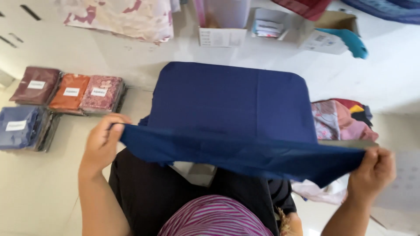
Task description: The person is cleaning a dark blue hijab by smoothing it out and using a lint roller to remove debris before folding it.
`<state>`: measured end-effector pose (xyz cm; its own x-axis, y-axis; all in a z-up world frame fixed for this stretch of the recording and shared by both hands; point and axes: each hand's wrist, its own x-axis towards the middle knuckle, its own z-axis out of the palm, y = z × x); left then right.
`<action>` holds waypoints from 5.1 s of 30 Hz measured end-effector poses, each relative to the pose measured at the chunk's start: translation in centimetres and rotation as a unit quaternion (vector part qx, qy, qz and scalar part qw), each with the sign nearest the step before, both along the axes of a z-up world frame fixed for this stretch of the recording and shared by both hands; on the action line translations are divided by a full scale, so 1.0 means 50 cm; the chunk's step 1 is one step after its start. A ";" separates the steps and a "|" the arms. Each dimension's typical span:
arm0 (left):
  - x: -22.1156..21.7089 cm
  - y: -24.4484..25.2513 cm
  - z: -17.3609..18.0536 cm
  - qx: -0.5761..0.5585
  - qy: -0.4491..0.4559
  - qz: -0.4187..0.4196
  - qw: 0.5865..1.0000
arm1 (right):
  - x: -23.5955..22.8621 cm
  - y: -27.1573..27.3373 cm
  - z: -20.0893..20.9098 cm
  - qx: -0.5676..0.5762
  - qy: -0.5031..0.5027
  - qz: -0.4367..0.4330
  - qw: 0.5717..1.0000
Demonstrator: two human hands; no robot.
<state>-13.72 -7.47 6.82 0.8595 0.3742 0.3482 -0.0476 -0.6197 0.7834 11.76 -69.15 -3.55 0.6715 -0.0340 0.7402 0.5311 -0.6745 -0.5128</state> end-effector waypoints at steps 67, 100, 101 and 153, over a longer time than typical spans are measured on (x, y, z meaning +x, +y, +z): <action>0.510 0.054 -0.360 0.372 0.166 0.087 0.909 | 0.383 0.385 -0.186 -0.367 0.021 -0.034 0.929; 0.292 0.106 -0.305 0.548 0.028 -0.126 0.827 | 0.292 0.221 -0.133 -0.377 0.003 0.197 0.905; 0.298 0.107 -0.308 0.518 0.063 -0.098 0.847 | 0.298 0.222 -0.136 -0.337 0.047 0.207 0.917; 0.294 0.186 -0.269 0.433 0.007 0.002 0.901 | 0.287 0.189 -0.105 -0.333 -0.063 0.030 0.940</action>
<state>0.96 1.81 -6.62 0.8652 -0.0295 0.5006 -0.0375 -0.9993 0.0058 26.10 -59.71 -8.79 0.5631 0.4998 0.6581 0.6060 -0.7912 0.0823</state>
